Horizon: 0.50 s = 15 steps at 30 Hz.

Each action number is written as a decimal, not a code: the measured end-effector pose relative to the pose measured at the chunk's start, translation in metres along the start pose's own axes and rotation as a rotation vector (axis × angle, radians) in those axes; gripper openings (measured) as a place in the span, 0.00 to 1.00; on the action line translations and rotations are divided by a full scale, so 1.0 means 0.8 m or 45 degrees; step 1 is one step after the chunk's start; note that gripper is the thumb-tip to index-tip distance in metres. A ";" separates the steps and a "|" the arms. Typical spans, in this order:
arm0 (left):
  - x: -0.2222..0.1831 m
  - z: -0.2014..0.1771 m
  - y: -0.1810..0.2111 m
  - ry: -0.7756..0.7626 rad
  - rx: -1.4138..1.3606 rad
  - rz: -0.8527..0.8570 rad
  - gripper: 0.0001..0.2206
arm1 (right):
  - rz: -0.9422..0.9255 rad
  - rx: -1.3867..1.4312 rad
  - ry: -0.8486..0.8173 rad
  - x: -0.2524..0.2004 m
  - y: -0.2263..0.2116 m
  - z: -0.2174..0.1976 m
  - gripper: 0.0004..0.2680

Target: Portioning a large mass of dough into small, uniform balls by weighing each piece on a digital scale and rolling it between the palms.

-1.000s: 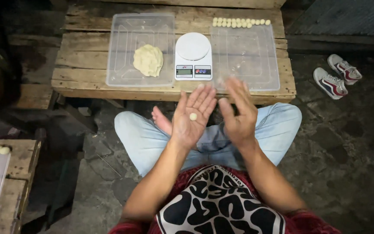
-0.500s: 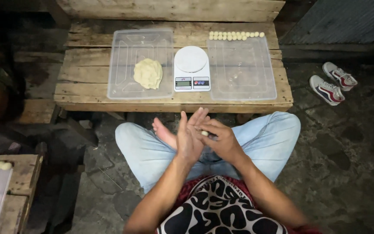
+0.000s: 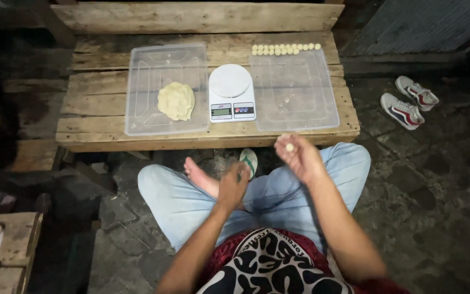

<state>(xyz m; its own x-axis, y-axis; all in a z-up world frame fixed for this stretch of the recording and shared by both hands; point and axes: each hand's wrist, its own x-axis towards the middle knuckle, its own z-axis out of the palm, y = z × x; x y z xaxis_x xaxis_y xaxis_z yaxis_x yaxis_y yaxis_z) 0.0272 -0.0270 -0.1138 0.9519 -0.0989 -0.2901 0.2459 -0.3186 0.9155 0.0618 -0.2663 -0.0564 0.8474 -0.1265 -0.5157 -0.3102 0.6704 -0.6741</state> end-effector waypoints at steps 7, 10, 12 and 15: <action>-0.008 0.011 -0.001 -0.234 1.017 0.321 0.20 | -0.166 0.216 0.235 0.180 -0.091 -0.067 0.13; -0.007 0.015 0.000 -0.247 1.097 0.393 0.19 | -0.183 0.172 0.307 0.254 -0.134 -0.084 0.17; -0.008 0.013 -0.001 -0.245 1.114 0.428 0.19 | -0.176 0.181 0.335 0.283 -0.154 -0.081 0.19; -0.008 0.012 0.003 -0.259 1.105 0.421 0.17 | -0.209 0.149 0.382 0.303 -0.179 -0.056 0.23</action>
<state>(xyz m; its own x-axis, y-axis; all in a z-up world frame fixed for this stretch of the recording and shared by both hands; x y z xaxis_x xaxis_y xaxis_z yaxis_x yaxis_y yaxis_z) 0.0199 -0.0365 -0.1122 0.8787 -0.4456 -0.1713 -0.3300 -0.8262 0.4567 0.2925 -0.4254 -0.1084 0.7123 -0.4369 -0.5493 -0.1140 0.7002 -0.7048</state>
